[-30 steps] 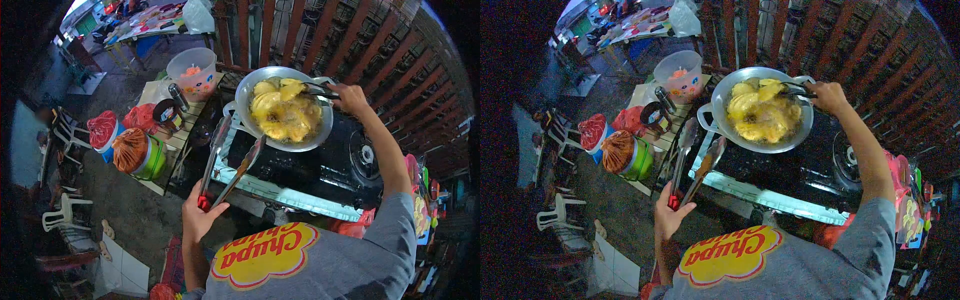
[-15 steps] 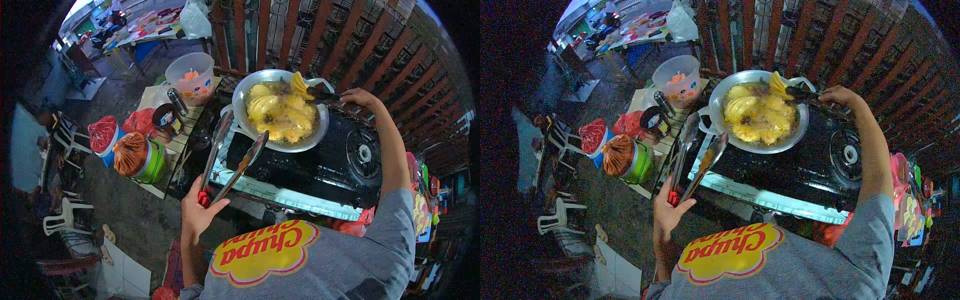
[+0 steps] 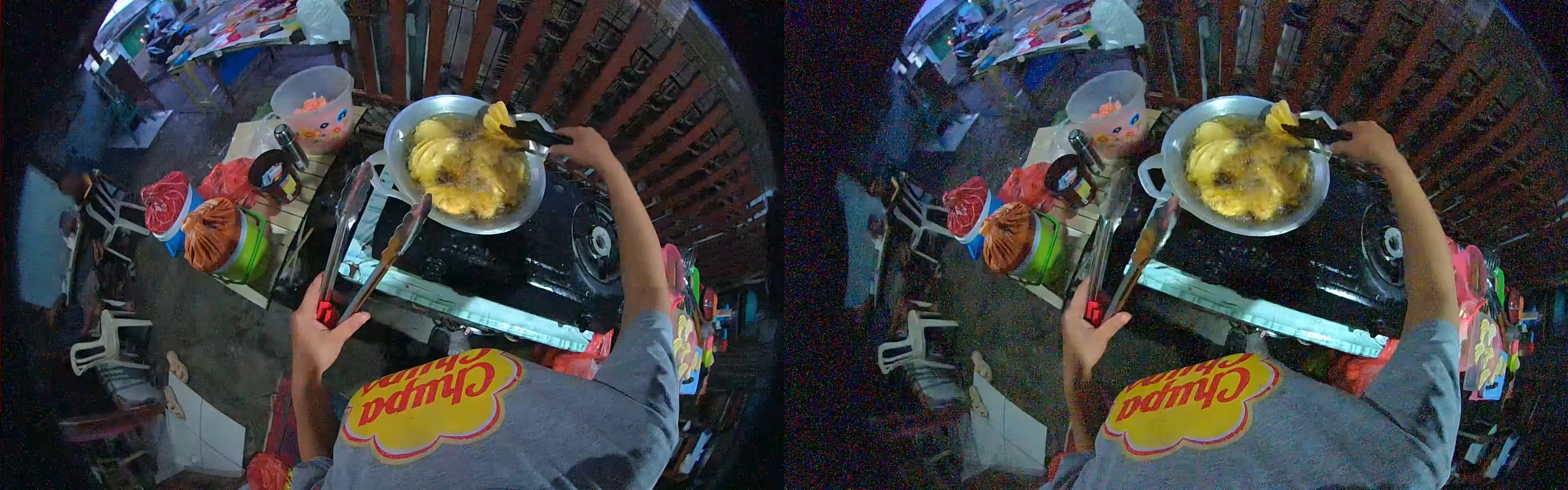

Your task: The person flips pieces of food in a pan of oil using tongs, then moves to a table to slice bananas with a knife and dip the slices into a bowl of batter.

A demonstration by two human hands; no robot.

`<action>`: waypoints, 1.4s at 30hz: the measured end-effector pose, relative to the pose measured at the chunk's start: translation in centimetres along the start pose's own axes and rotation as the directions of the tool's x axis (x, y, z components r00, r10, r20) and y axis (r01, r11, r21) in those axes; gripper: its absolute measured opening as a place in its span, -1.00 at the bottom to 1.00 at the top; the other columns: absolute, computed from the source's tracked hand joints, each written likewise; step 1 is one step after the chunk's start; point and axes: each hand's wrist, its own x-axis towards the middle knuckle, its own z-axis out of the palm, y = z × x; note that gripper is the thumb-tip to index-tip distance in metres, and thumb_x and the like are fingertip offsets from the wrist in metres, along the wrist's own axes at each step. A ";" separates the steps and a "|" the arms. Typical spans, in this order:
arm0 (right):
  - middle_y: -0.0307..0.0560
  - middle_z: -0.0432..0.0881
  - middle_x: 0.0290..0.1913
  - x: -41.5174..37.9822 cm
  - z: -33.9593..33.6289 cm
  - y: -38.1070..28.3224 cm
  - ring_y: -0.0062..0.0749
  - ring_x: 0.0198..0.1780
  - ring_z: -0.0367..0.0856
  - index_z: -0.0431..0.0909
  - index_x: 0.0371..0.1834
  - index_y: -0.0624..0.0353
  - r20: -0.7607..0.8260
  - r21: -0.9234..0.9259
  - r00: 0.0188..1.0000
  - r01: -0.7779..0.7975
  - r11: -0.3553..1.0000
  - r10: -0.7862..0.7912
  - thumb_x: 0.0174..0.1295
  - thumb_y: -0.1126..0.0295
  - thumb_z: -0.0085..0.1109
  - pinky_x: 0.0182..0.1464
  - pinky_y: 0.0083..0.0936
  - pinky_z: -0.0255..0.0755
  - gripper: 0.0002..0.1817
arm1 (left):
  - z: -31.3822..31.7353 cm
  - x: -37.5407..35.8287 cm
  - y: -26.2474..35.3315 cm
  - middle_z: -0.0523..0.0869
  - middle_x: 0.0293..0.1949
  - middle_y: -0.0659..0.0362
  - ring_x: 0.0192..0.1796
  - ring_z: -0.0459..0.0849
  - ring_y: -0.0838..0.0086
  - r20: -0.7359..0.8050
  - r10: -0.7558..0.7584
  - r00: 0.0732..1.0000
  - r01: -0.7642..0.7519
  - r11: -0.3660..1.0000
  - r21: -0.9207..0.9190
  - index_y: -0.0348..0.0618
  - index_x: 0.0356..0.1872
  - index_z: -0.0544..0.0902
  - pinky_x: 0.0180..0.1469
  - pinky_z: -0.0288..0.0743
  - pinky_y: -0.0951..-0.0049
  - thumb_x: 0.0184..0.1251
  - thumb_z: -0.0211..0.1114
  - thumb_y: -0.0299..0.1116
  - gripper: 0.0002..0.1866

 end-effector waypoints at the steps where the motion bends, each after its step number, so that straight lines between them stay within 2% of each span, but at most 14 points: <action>1: 0.07 0.63 -0.07 0.1 1.3 -0.5 -0.10 0.00 0.57 0.53 0.09 0.04 -0.073 -0.076 0.996 0.040 0.996 -0.045 -0.07 -0.03 0.27 0.06 -0.30 0.42 -0.37 | -0.1 0.0 -0.1 0.56 -0.35 0.28 -0.38 0.48 0.68 -0.003 -0.006 1.000 0.006 1.000 0.001 -0.27 0.16 0.41 -0.33 0.41 0.65 -0.14 0.52 -0.45 -0.27; 6: 0.03 0.64 -0.09 -1.4 0.3 -3.9 -0.07 -0.07 0.60 0.52 0.10 -0.04 -0.163 -0.156 0.983 0.058 0.986 -0.084 -0.10 0.02 0.29 -0.01 -0.23 0.45 -0.38 | -0.8 -0.2 0.0 0.57 -0.35 0.25 -0.35 0.53 0.65 -0.053 -0.038 0.998 0.039 0.999 0.008 -0.27 0.16 0.40 -0.30 0.45 0.60 -0.15 0.53 -0.42 -0.26; 7: 0.01 0.64 -0.10 -1.6 0.4 -3.8 -0.09 -0.09 0.61 0.46 0.17 -0.11 -0.190 -0.220 0.961 0.159 0.962 -0.202 -0.09 0.05 0.31 -0.05 -0.23 0.47 -0.35 | -1.0 -0.3 0.2 0.57 -0.35 0.25 -0.35 0.53 0.65 -0.054 -0.042 0.998 0.043 0.999 0.011 -0.27 0.16 0.40 -0.30 0.45 0.60 -0.15 0.53 -0.42 -0.26; 8: 0.01 0.64 -0.10 -2.1 0.5 -4.2 -0.09 -0.09 0.61 0.46 0.17 -0.11 -0.185 -0.218 0.962 0.160 0.963 -0.202 -0.09 0.05 0.31 -0.05 -0.23 0.47 -0.35 | -1.2 -0.3 0.5 0.57 -0.35 0.25 -0.35 0.53 0.63 -0.071 -0.026 0.997 0.029 0.999 0.039 -0.26 0.16 0.41 -0.31 0.45 0.60 -0.15 0.53 -0.42 -0.26; 10: -0.01 0.63 -0.09 -3.3 0.9 -5.8 -0.11 -0.11 0.61 0.40 0.22 -0.15 -0.140 -0.234 0.900 0.374 0.897 -0.412 -0.10 0.08 0.32 -0.09 -0.24 0.48 -0.30 | -1.5 -0.3 0.6 0.57 -0.36 0.25 -0.36 0.54 0.62 -0.091 -0.008 0.996 0.014 0.998 0.065 -0.25 0.16 0.41 -0.31 0.46 0.59 -0.15 0.53 -0.42 -0.27; 15: -0.08 0.55 -0.04 -4.9 4.7 -9.7 -0.18 -0.17 0.63 0.23 0.32 -0.10 -0.114 -0.385 0.869 0.408 0.827 -0.482 -0.13 0.18 0.37 -0.14 -0.31 0.50 -0.16 | -2.0 -0.5 0.3 0.57 -0.36 0.24 -0.37 0.55 0.62 -0.113 -0.004 0.994 0.024 0.984 0.175 -0.21 0.17 0.42 -0.33 0.47 0.58 -0.15 0.52 -0.41 -0.26; 19: -0.11 0.56 -0.04 -3.5 7.2 -10.4 -0.24 -0.18 0.63 0.21 0.33 -0.13 -0.210 -0.400 0.812 0.437 0.806 -0.545 -0.12 0.19 0.37 -0.14 -0.37 0.51 -0.16 | -1.7 -0.4 0.0 0.57 -0.35 0.24 -0.38 0.54 0.63 -0.100 -0.021 0.995 0.029 0.996 0.086 -0.19 0.17 0.42 -0.34 0.46 0.59 -0.15 0.52 -0.41 -0.27; 23: -0.12 0.57 -0.05 -3.3 7.3 -10.4 -0.26 -0.20 0.63 0.22 0.33 -0.17 -0.266 -0.359 0.788 0.453 0.816 -0.555 -0.10 0.19 0.36 -0.16 -0.38 0.52 -0.17 | -1.8 -0.3 -0.4 0.57 -0.36 0.25 -0.39 0.54 0.65 -0.092 -0.027 0.995 0.031 0.999 0.040 -0.20 0.17 0.42 -0.34 0.44 0.61 -0.15 0.52 -0.40 -0.26; 26: -0.15 0.58 -0.08 -3.4 7.5 -10.8 -0.28 -0.23 0.63 0.24 0.32 -0.21 -0.277 -0.325 0.833 0.389 0.862 -0.480 -0.09 0.17 0.35 -0.19 -0.39 0.52 -0.19 | -1.9 -0.3 0.3 0.57 -0.36 0.26 -0.38 0.54 0.66 -0.081 -0.016 0.997 0.023 0.996 0.084 -0.20 0.18 0.41 -0.34 0.44 0.61 -0.13 0.52 -0.41 -0.27; 28: -0.18 0.60 -0.10 -3.1 8.2 -11.3 -0.31 -0.25 0.63 0.30 0.29 -0.21 -0.348 -0.345 0.766 0.431 0.834 -0.540 -0.09 0.14 0.34 -0.21 -0.40 0.52 -0.24 | -1.8 -0.1 0.5 0.57 -0.36 0.26 -0.38 0.54 0.66 -0.074 -0.024 0.997 0.034 0.991 0.128 -0.21 0.18 0.41 -0.33 0.45 0.61 -0.12 0.51 -0.42 -0.27; 30: -0.21 0.61 -0.12 -3.2 8.5 -11.8 -0.34 -0.28 0.63 0.34 0.27 -0.22 -0.366 -0.364 0.760 0.414 0.834 -0.537 -0.08 0.13 0.34 -0.24 -0.41 0.53 -0.27 | -1.5 0.0 0.2 0.57 -0.36 0.27 -0.37 0.54 0.67 -0.064 0.017 0.998 -0.016 1.000 0.008 -0.23 0.18 0.41 -0.32 0.45 0.62 -0.11 0.50 -0.46 -0.29; 36: -0.22 0.63 -0.15 -3.1 8.8 -11.3 -0.32 -0.31 0.65 0.41 0.22 -0.23 -0.412 -0.330 0.754 0.399 0.855 -0.511 -0.05 0.11 0.32 -0.27 -0.43 0.53 -0.35 | -1.3 0.1 -0.4 0.56 -0.37 0.29 -0.37 0.53 0.69 -0.073 -0.019 0.997 0.016 0.999 -0.042 -0.25 0.16 0.41 -0.33 0.44 0.66 -0.11 0.50 -0.48 -0.29; 40: -0.12 0.65 -0.14 -2.7 8.1 -9.3 -0.23 -0.29 0.66 0.45 0.18 -0.31 -0.443 -0.135 0.821 0.336 0.932 -0.360 -0.04 0.09 0.32 -0.26 -0.34 0.53 -0.40 | -1.7 0.1 -1.0 0.56 -0.37 0.29 -0.38 0.52 0.70 -0.067 -0.023 0.998 0.022 1.000 -0.021 -0.25 0.16 0.41 -0.35 0.43 0.66 -0.12 0.51 -0.47 -0.29; 42: -0.07 0.66 -0.17 -2.2 7.5 -7.9 -0.18 -0.28 0.66 0.48 0.15 -0.34 -0.374 0.018 0.909 0.206 0.978 -0.184 -0.02 0.09 0.32 -0.23 -0.30 0.52 -0.44 | -1.9 0.2 -1.1 0.55 -0.37 0.28 -0.39 0.51 0.71 -0.052 -0.013 0.999 0.015 0.999 0.033 -0.24 0.16 0.42 -0.38 0.42 0.67 -0.11 0.52 -0.46 -0.30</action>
